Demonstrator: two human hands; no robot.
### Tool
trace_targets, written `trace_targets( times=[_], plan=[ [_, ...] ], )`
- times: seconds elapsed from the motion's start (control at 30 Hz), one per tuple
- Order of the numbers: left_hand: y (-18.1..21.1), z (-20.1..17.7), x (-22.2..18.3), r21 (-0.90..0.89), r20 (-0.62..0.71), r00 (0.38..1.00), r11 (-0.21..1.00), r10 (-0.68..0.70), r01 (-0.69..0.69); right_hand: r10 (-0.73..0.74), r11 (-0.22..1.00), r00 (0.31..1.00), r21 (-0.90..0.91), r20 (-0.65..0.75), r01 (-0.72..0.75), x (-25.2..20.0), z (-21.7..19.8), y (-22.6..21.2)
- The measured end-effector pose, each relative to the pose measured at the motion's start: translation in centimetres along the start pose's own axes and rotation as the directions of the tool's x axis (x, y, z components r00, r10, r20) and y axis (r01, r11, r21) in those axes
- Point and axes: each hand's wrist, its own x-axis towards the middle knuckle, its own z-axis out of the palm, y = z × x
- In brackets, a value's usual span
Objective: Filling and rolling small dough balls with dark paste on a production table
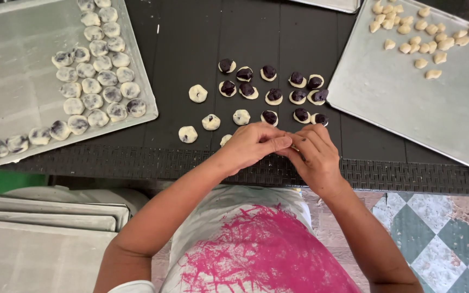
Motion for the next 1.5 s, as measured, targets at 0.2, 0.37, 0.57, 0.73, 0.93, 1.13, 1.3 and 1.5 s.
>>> trace_targets(
  times=[0.2, 0.37, 0.57, 0.73, 0.93, 1.13, 1.3, 1.5],
  plan=[
    [-3.6, 2.3, 0.6, -0.412, -0.102, 0.991, 0.910, -0.083, 0.034, 0.131, 0.986, 0.991, 0.099, 0.033, -0.133, 1.4, -0.1, -1.5],
    [-6.5, 2.1, 2.7, -0.434, -0.073, 0.982, 0.892, -0.172, 0.124, 0.163, 0.983, 0.986, 0.079, 0.040, -0.166, -0.9, 0.1, -1.1],
    [-7.5, 4.0, 3.0, 0.657, -0.005, 0.930, 0.702, 0.367, -0.273, 0.123, 0.974, 0.986, -0.204, 0.108, -0.099, -2.3, 1.3, 0.1],
    [-4.2, 4.8, -0.3, 0.870, -0.029, 0.806, 0.412, 0.591, -0.271, 0.238, 0.939, 0.946, -0.299, 0.219, -0.167, -1.6, 1.2, -0.4],
    [-5.4, 4.1, -1.6, 0.842, -0.054, 0.731, 0.424, 0.681, -0.333, 0.310, 0.947, 0.936, -0.145, 0.169, -0.287, -3.2, 2.3, 1.5],
    [-5.8, 3.6, -1.6, 0.664, -0.174, 0.753, 0.640, 0.635, -0.386, 0.276, 0.957, 0.952, -0.135, 0.134, -0.258, -1.8, 2.0, 0.1],
    [-5.1, 2.6, -1.7, 0.858, -0.144, 0.839, 0.489, 0.525, -0.159, 0.284, 0.945, 0.944, -0.215, 0.169, -0.245, -2.0, 0.1, 0.3],
    [-8.4, 3.6, 0.0, 0.849, -0.131, 0.764, 0.469, 0.632, -0.243, 0.253, 0.950, 0.956, -0.227, 0.147, -0.216, -1.6, 1.5, 0.0]
  ],
)
